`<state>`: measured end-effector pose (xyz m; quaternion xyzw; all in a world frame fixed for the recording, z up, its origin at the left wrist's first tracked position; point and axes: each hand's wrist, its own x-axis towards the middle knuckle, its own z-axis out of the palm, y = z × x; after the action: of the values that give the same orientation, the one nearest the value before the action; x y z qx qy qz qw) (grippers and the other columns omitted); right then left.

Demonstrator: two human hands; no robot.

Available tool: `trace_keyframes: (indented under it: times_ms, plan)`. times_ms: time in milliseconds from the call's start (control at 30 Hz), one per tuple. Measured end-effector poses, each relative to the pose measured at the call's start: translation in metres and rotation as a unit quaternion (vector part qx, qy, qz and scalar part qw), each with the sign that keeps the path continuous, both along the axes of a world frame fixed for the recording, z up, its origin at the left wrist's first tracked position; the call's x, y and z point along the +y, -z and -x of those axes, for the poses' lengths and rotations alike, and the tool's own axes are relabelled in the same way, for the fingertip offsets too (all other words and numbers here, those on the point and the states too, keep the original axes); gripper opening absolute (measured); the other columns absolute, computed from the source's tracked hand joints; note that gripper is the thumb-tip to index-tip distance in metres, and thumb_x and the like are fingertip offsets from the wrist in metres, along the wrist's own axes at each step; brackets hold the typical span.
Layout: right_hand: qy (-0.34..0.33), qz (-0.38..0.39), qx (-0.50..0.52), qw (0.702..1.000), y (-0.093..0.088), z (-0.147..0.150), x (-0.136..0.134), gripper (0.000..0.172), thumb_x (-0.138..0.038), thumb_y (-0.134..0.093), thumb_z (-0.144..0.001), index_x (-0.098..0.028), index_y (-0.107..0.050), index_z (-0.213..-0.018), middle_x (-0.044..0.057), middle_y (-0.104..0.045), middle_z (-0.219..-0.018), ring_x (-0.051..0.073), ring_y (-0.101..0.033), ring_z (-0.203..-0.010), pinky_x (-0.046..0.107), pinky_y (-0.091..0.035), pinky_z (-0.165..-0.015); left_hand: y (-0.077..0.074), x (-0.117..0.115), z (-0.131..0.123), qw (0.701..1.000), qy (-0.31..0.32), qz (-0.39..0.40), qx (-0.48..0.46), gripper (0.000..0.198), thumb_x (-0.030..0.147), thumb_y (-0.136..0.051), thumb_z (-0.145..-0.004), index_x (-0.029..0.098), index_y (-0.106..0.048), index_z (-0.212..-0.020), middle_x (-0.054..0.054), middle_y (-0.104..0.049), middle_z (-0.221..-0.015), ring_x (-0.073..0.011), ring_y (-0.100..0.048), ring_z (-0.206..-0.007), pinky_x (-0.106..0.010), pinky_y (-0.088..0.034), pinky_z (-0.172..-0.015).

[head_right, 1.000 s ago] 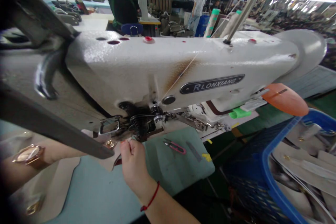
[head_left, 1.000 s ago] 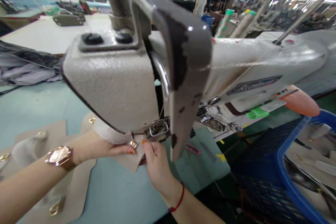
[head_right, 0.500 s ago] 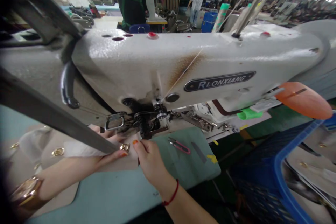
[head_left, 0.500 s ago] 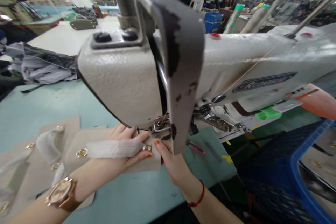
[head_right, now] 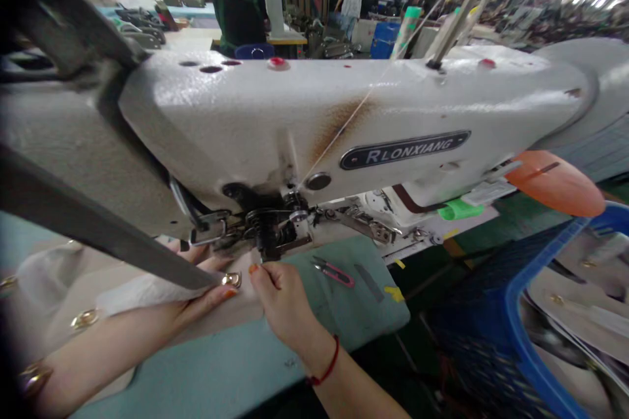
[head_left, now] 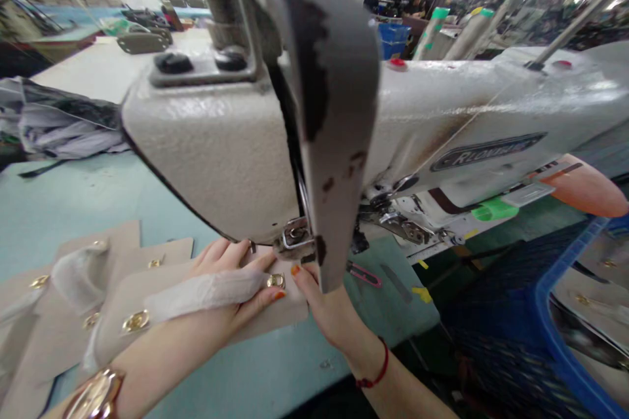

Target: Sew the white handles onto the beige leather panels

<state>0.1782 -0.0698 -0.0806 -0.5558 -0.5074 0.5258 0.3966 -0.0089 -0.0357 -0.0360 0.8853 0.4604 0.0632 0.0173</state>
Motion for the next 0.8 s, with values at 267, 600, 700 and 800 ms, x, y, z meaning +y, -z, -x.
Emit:
trace_keyframes:
  times_ms: [267, 600, 700, 800]
  plan:
    - [-0.038, -0.026, -0.016, 0.999, -0.008, -0.017, 0.009, 0.031, -0.032, -0.051, -0.089, -0.016, -0.057, -0.063, 0.001, -0.055, -0.062, 0.016, -0.056, -0.078, 0.021, -0.042, -0.068, -0.004, -0.019, -0.014, 1.000, -0.027, -0.006, 0.010, 0.047, 0.057, -0.046, -0.088, 0.021, -0.063, -0.113, -0.011, -0.053, -0.101, -0.0279, -0.053, -0.084, -0.040, -0.043, -0.074]
    - [-0.079, -0.036, 0.026, 0.996, 0.006, -0.024, -0.010, 0.031, -0.037, -0.050, -0.094, -0.015, -0.058, -0.073, 0.002, -0.061, -0.070, 0.015, -0.063, -0.075, 0.019, -0.044, -0.062, 0.008, -0.016, -0.009, 0.999, -0.042, -0.012, 0.023, 0.042, 0.054, -0.045, -0.090, 0.022, -0.063, -0.111, -0.011, -0.055, -0.100, -0.0300, -0.053, -0.089, -0.041, -0.042, -0.075]
    - [-0.106, -0.009, 0.050, 0.993, 0.014, -0.030, -0.018, 0.034, -0.041, -0.047, -0.096, -0.013, -0.062, -0.080, 0.004, -0.066, -0.071, 0.016, -0.067, -0.068, 0.019, -0.043, -0.056, 0.010, -0.015, -0.009, 0.999, -0.049, -0.012, 0.005, 0.039, 0.051, -0.048, -0.089, 0.022, -0.063, -0.110, -0.011, -0.056, -0.098, -0.0292, -0.052, -0.087, -0.040, -0.042, -0.075]
    - [-0.109, -0.023, 0.031, 0.993, 0.018, -0.033, -0.020, 0.038, -0.042, -0.047, -0.097, -0.013, -0.065, -0.080, 0.006, -0.070, -0.072, 0.016, -0.069, -0.069, 0.020, -0.046, -0.059, 0.008, -0.012, -0.011, 0.998, -0.060, 0.005, -0.029, 0.033, 0.049, -0.050, -0.088, 0.022, -0.064, -0.102, -0.010, -0.058, -0.095, -0.0286, -0.052, -0.085, -0.041, -0.042, -0.075]
